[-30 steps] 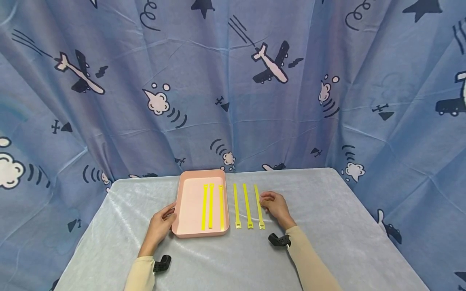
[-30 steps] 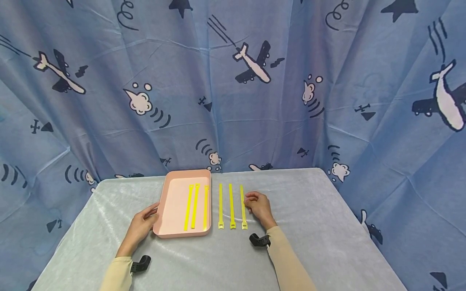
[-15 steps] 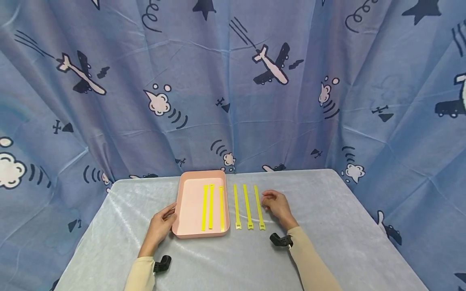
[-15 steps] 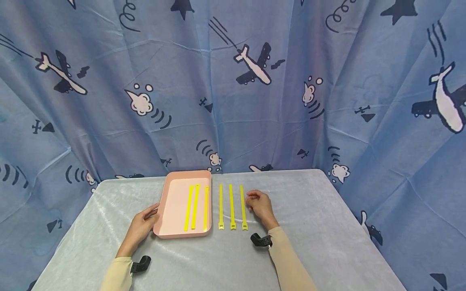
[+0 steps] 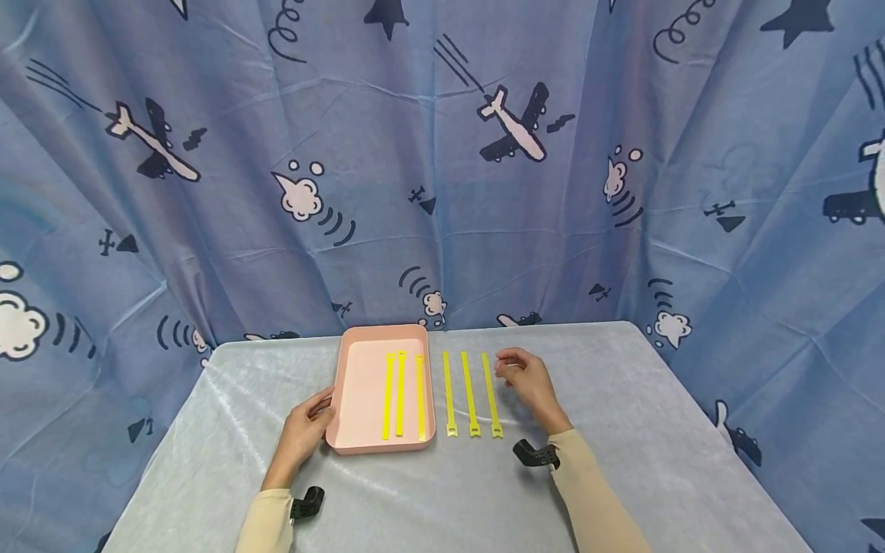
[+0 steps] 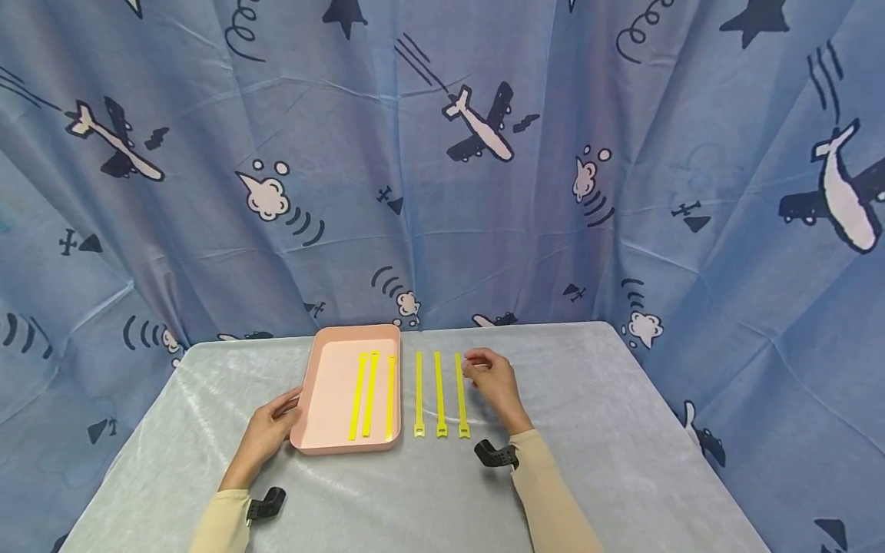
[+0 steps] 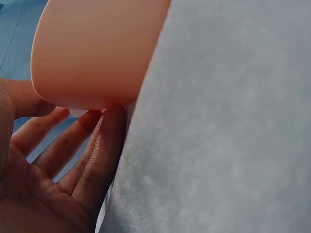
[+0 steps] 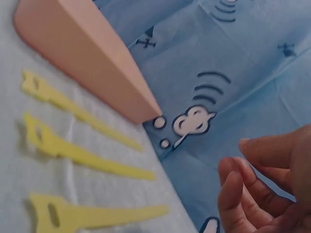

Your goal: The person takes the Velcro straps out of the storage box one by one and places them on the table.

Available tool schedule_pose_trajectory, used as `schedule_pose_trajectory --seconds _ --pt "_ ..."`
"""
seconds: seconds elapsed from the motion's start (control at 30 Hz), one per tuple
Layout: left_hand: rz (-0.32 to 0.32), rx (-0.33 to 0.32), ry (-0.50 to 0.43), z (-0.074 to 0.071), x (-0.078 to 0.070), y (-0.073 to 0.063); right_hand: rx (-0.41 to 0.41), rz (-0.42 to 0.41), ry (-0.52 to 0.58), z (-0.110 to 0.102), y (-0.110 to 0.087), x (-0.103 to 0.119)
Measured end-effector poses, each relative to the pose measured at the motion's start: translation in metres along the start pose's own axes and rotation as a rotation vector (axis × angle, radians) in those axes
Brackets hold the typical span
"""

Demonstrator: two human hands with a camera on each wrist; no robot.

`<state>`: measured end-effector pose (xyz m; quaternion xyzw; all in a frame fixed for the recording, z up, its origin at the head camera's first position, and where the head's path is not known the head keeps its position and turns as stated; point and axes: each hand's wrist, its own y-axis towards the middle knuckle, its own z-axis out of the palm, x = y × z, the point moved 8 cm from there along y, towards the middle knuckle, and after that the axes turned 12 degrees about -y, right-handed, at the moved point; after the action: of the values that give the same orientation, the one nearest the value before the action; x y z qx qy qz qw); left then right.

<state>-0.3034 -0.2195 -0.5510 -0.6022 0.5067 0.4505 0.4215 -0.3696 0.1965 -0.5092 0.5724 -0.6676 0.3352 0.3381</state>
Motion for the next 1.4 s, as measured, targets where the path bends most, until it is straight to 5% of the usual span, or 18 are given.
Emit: schedule_pose_trajectory --seconds 0.63,1.4 --pt "-0.021 -0.009 -0.017 0.0 0.002 0.0 0.053 -0.182 0.019 0.003 -0.028 0.05" --pt "-0.015 -0.01 -0.017 0.0 0.001 0.0 0.095 -0.365 -0.128 0.051 -0.063 0.089"
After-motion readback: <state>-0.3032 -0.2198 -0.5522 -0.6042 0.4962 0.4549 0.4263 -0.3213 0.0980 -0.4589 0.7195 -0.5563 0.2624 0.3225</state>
